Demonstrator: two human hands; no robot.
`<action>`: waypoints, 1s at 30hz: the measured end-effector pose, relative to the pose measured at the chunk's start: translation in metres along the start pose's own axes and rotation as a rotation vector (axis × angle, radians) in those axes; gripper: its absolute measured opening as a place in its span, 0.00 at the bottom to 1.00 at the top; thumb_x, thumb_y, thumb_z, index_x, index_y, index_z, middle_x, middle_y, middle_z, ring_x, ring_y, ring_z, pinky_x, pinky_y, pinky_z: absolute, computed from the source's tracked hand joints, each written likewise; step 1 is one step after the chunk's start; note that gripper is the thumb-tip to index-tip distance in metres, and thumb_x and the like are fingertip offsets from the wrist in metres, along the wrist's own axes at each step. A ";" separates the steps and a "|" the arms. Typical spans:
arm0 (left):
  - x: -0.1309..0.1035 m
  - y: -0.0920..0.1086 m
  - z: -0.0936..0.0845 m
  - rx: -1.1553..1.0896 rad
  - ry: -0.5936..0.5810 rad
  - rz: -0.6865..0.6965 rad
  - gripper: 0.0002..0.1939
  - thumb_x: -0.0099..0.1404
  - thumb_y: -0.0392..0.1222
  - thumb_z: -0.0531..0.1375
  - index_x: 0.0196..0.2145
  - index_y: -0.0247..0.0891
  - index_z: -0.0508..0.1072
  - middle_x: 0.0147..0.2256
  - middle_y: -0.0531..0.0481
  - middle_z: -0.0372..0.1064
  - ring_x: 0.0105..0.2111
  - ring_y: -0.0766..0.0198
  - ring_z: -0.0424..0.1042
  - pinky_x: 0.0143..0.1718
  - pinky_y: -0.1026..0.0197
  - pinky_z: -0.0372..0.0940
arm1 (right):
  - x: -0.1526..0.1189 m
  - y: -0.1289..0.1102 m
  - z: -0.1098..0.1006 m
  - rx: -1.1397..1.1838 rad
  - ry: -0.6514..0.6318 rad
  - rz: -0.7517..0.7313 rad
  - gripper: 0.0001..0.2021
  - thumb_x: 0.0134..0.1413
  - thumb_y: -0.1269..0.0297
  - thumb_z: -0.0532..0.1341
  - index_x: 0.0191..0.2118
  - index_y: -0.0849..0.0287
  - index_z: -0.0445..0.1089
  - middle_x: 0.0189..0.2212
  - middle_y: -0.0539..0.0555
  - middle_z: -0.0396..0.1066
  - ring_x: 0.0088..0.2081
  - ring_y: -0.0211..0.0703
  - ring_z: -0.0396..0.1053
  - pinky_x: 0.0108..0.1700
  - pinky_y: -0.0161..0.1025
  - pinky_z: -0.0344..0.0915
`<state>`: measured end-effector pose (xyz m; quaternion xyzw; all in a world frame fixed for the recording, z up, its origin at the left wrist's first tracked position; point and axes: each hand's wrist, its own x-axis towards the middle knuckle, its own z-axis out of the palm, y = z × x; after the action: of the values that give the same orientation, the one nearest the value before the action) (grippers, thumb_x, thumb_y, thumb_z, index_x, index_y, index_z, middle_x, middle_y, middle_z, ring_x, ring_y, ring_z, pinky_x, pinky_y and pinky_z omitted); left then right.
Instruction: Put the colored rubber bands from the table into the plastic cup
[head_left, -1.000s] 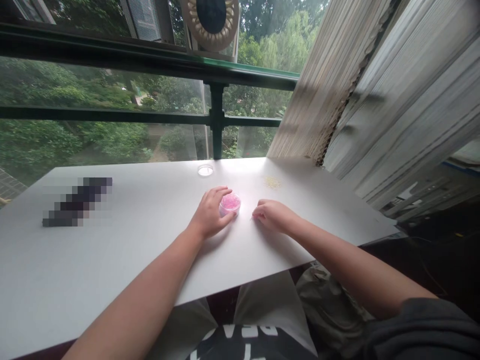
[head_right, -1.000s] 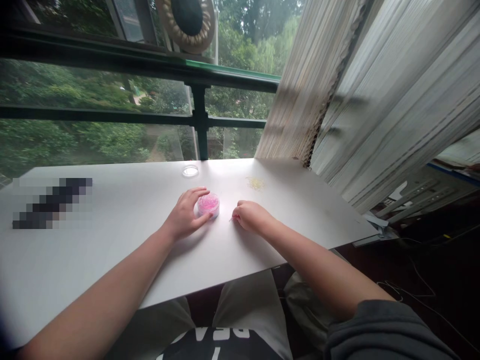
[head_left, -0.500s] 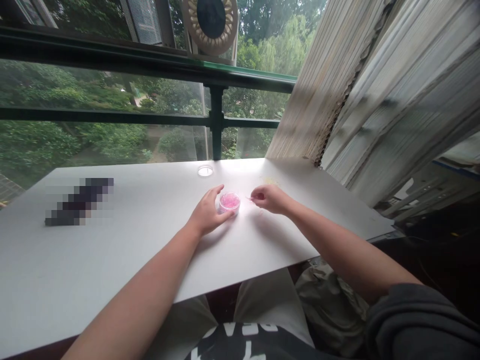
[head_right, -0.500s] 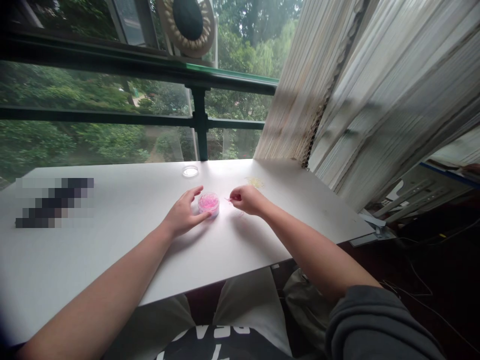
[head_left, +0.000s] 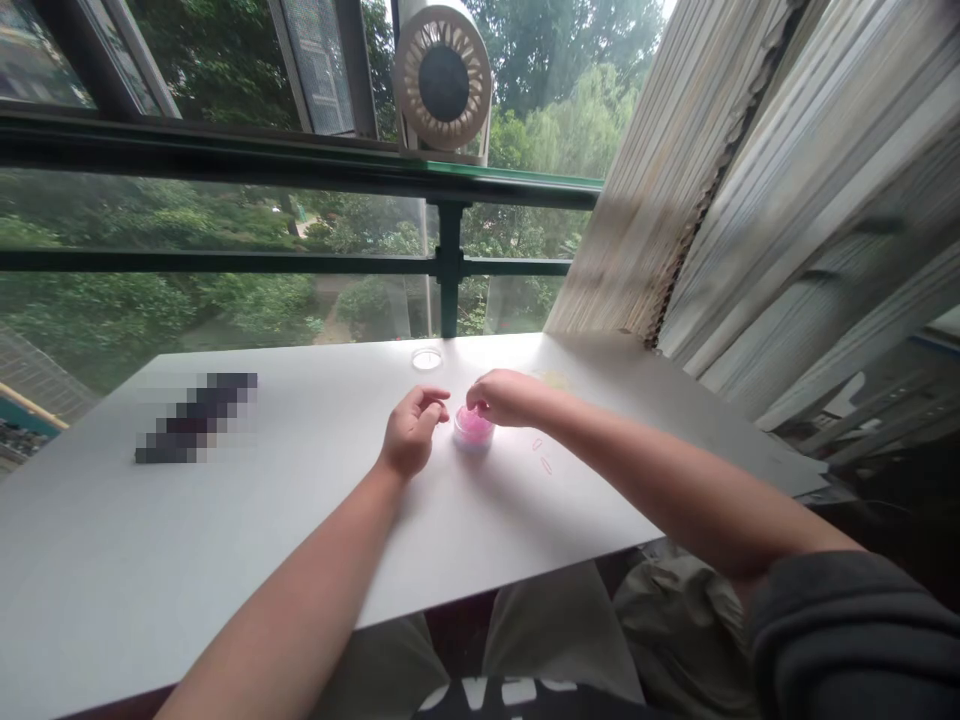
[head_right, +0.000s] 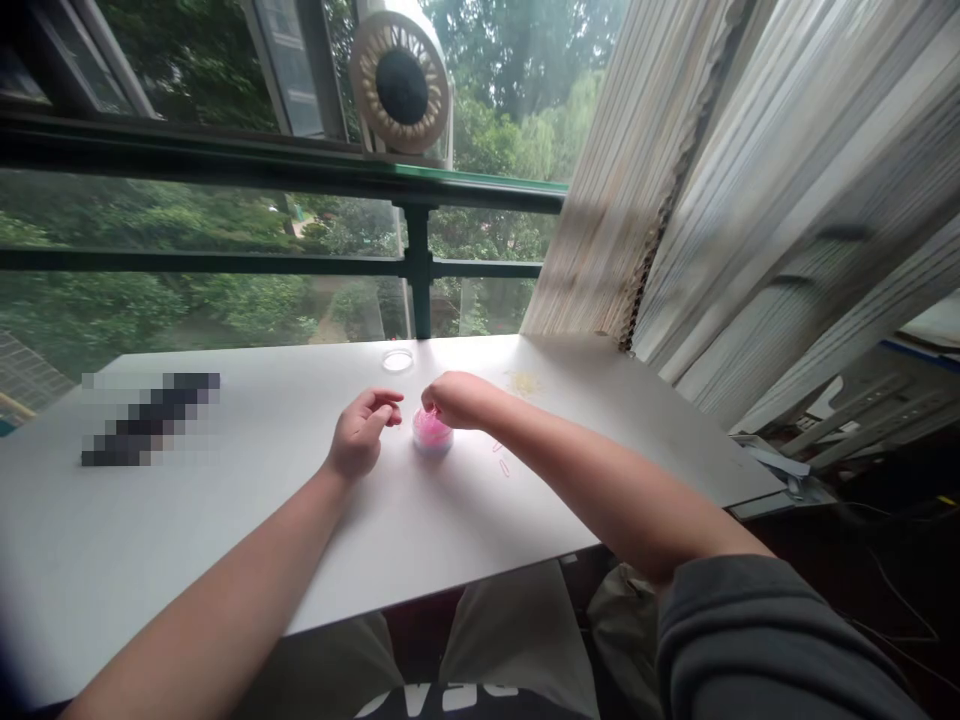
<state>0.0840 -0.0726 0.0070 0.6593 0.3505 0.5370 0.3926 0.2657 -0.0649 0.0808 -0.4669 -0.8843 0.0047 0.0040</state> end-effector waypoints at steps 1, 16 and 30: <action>-0.001 -0.001 0.000 -0.002 -0.012 0.005 0.09 0.61 0.38 0.51 0.37 0.36 0.69 0.26 0.53 0.65 0.28 0.65 0.67 0.34 0.61 0.63 | 0.001 -0.001 0.000 -0.005 0.001 0.015 0.14 0.46 0.73 0.57 0.39 0.57 0.73 0.31 0.53 0.74 0.30 0.39 0.65 0.28 0.33 0.52; 0.012 0.004 0.017 0.202 -0.166 0.129 0.07 0.62 0.38 0.48 0.32 0.38 0.65 0.24 0.54 0.62 0.27 0.64 0.64 0.33 0.60 0.60 | -0.020 0.028 -0.011 0.350 0.246 0.030 0.11 0.54 0.72 0.55 0.38 0.59 0.74 0.35 0.52 0.76 0.34 0.37 0.69 0.37 0.33 0.60; 0.012 0.006 0.023 0.275 -0.235 0.156 0.10 0.60 0.34 0.48 0.37 0.39 0.66 0.28 0.53 0.69 0.28 0.64 0.70 0.34 0.60 0.64 | -0.064 0.050 0.013 0.313 0.001 0.238 0.19 0.45 0.60 0.64 0.45 0.59 0.71 0.39 0.55 0.72 0.32 0.39 0.68 0.35 0.35 0.62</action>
<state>0.1088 -0.0677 0.0153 0.7900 0.3201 0.4321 0.2946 0.3432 -0.0891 0.0674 -0.5617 -0.8114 0.1425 0.0763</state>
